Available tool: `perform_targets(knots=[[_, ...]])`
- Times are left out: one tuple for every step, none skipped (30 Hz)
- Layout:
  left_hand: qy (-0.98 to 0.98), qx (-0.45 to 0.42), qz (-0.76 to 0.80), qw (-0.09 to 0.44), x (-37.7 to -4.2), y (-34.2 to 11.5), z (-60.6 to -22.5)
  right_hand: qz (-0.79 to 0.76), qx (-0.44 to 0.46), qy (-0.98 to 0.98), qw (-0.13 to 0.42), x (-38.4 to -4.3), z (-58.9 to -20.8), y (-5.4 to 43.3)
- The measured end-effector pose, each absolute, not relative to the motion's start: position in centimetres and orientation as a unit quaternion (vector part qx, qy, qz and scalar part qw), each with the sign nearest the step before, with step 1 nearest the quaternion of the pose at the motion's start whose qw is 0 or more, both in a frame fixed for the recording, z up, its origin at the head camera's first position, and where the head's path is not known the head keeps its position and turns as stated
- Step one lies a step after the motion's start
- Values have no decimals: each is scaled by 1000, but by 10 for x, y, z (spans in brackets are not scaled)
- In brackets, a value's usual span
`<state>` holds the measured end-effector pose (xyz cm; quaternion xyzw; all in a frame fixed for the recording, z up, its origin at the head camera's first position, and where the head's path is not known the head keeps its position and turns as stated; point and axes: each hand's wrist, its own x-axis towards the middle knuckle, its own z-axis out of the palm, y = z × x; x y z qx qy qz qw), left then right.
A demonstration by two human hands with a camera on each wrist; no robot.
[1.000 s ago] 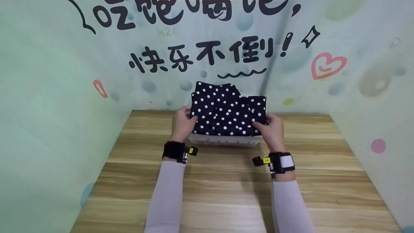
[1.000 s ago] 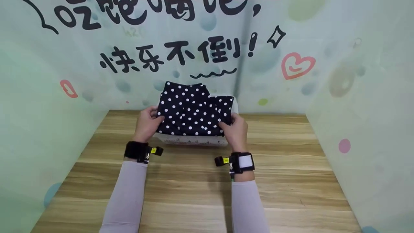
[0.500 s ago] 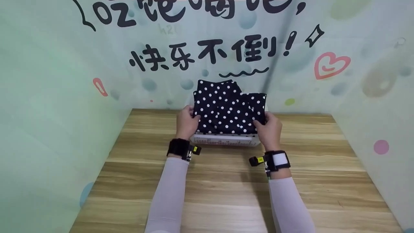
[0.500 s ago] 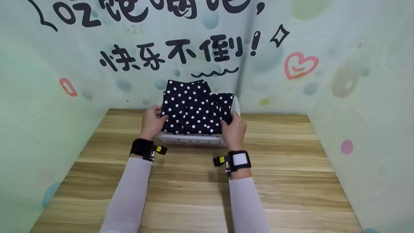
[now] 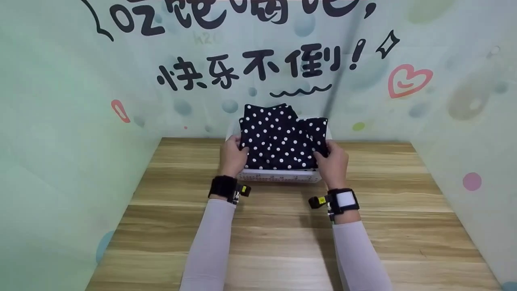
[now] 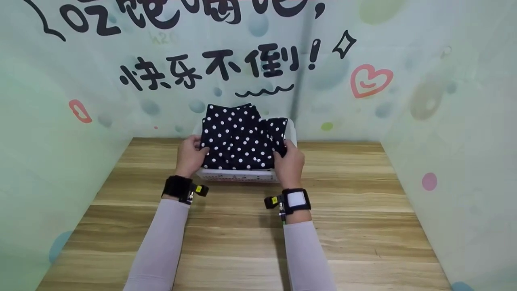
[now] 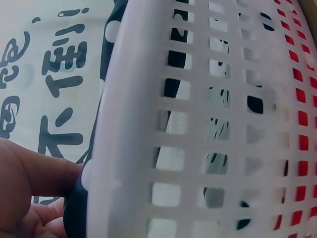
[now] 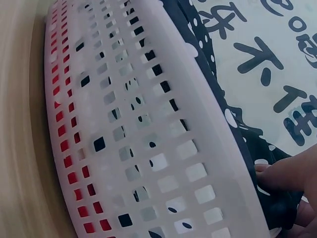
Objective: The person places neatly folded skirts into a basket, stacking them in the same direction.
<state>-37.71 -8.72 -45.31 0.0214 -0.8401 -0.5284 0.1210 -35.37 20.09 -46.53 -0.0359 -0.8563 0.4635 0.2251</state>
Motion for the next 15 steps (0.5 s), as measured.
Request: perform_targets(knots=[[-840,21,-529,122,-377,-87,-453,461,-36,-858,223,-354,-465,201],[-840,21,-529,122,-377,-87,-453,459,-38,-860,220,-353,-465,201],[-840,23,-528,123,-377,-87,-453,460,-42,-860,215,-353,-464,201],[-841,26,-527,122,-377,-88,-453,459,-49,-862,211,-353,-463,202],[-842,30,-525,121,-377,-89,-452,457,-57,-863,208,-352,-462,202],[-844,36,-522,121,-377,-90,-452,455,-65,-864,207,-352,-461,203],[-846,43,-518,120,-376,-91,-451,456,-73,-863,206,-352,-459,204],[-847,51,-515,120,-375,-92,-451,456,-80,-862,207,-352,-458,205],[-849,57,-512,120,-374,-94,-450,458,-86,-860,210,-351,-457,206],[-850,62,-509,119,-373,-95,-449,457,-90,-858,214,-351,-457,208],[-852,65,-506,119,-373,-97,-448,459,-91,-856,219,-351,-456,209],[-853,67,-504,118,-372,-98,-447,462,-91,-854,221,-351,-455,209],[-854,68,-503,116,-372,-98,-447,464,-90,-852,224,-350,-455,210],[-854,67,-503,116,-373,-99,-447,464,-87,-852,225,-350,-455,211],[-855,65,-502,114,-373,-99,-447,464,-85,-853,225,-350,-455,211]])
